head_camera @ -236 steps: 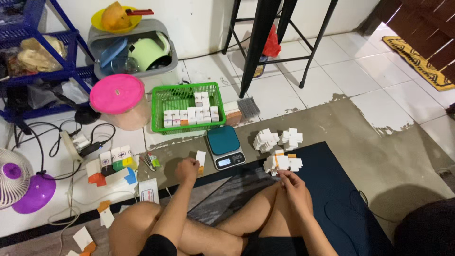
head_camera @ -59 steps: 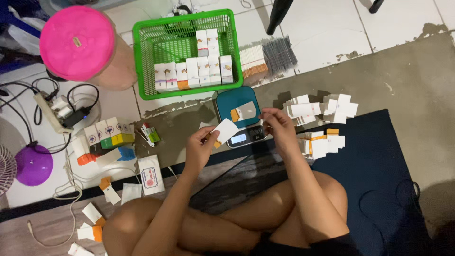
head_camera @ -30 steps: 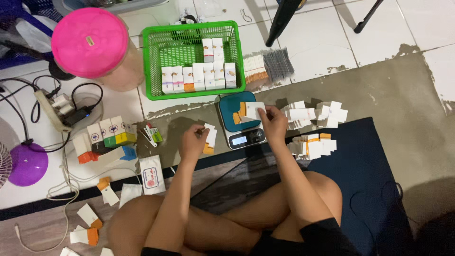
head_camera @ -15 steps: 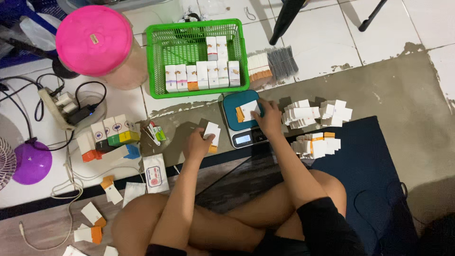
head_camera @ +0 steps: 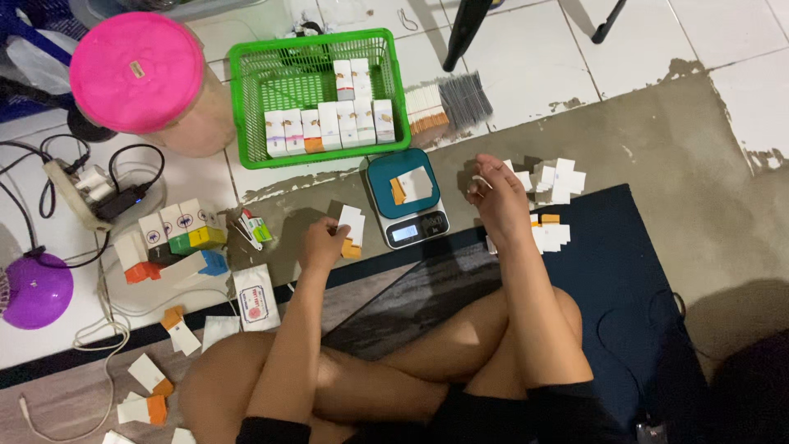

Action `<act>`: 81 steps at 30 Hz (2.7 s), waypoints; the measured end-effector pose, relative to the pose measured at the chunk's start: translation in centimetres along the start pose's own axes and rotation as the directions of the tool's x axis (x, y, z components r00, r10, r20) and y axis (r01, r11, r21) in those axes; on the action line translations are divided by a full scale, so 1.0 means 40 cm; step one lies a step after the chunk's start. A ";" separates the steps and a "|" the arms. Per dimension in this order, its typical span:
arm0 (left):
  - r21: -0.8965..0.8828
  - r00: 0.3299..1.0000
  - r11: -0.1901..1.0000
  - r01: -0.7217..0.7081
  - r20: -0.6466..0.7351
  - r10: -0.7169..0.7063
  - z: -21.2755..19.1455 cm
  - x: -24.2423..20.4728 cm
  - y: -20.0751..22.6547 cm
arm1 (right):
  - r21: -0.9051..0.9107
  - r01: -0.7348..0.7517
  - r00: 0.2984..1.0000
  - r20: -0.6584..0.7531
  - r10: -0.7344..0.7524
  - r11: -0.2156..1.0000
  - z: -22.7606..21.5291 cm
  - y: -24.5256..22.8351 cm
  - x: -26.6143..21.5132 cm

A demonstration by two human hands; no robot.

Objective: The person assembles small white cardboard boxes and inserts product vials or tubes into them, then uses a digital scale to weigh the packaged items.

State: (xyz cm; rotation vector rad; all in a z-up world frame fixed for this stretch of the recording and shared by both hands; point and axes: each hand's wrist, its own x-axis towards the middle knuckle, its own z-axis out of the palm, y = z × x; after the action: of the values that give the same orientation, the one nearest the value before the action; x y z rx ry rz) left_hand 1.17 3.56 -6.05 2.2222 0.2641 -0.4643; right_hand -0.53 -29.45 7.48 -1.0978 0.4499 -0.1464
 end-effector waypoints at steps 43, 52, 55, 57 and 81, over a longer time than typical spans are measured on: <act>-0.028 0.984 0.994 -0.110 -0.145 0.105 0.041 0.007 -0.018 | -0.618 0.217 0.976 0.146 -0.161 0.755 -0.082 0.400 0.167; 0.039 0.994 0.996 0.076 0.081 -0.079 -0.012 -0.049 0.050 | -0.921 0.375 0.902 0.336 -0.271 0.106 0.002 0.297 0.190; 0.021 0.999 1.000 0.009 0.037 -0.010 0.016 -0.016 -0.002 | -0.890 0.436 0.856 0.365 -0.365 0.131 0.003 0.269 0.176; 0.012 0.999 1.000 0.018 0.038 -0.018 0.016 -0.014 -0.012 | -0.865 0.438 0.864 0.329 -0.382 0.245 0.000 0.252 0.168; 0.080 0.997 0.997 0.010 -0.079 -0.004 -0.002 0.002 -0.010 | -0.532 0.184 0.983 0.087 -0.163 0.826 -0.067 0.238 0.047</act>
State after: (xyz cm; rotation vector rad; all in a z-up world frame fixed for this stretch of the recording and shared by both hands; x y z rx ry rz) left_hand 1.12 3.88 -6.33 2.3219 0.2993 -0.3982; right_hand -0.97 -27.94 -2.47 -1.6997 0.3626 -0.1640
